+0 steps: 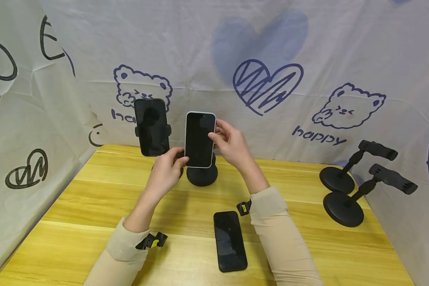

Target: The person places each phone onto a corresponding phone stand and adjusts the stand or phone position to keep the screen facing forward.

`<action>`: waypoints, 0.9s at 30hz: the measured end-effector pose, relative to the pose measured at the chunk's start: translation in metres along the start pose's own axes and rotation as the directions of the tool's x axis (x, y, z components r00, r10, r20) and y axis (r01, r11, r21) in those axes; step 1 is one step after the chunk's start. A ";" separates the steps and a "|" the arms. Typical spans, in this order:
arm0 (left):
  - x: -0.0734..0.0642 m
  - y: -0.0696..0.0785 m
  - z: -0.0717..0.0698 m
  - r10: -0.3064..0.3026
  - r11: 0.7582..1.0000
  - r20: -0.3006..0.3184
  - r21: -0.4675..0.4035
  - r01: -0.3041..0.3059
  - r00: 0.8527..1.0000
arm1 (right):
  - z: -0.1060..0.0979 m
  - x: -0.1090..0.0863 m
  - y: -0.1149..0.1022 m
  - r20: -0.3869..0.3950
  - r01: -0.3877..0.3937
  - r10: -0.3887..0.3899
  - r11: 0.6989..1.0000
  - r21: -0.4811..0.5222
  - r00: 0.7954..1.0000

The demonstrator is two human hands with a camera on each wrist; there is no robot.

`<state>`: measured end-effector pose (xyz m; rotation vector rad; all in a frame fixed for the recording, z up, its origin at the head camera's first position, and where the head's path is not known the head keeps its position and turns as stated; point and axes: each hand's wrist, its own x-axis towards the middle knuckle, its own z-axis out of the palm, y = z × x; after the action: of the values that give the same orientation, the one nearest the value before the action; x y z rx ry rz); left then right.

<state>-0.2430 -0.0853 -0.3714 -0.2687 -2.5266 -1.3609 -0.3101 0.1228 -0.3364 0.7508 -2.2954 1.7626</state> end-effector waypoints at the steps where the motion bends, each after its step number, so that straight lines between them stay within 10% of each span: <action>1: 0.000 0.000 0.000 0.001 1.000 -0.001 0.002 -0.001 1.000 | 0.000 0.000 0.000 0.002 -0.002 0.002 1.000 -0.002 1.000; 27: 0.002 -0.002 0.001 0.020 1.000 -0.027 -0.020 -0.020 0.999 | 0.009 -0.013 0.003 -0.030 -0.019 0.016 0.996 -0.084 0.999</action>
<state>-0.2458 -0.0858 -0.3725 -0.2774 -2.4831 -1.3742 -0.2986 0.1184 -0.3471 0.6872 -2.3477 1.6605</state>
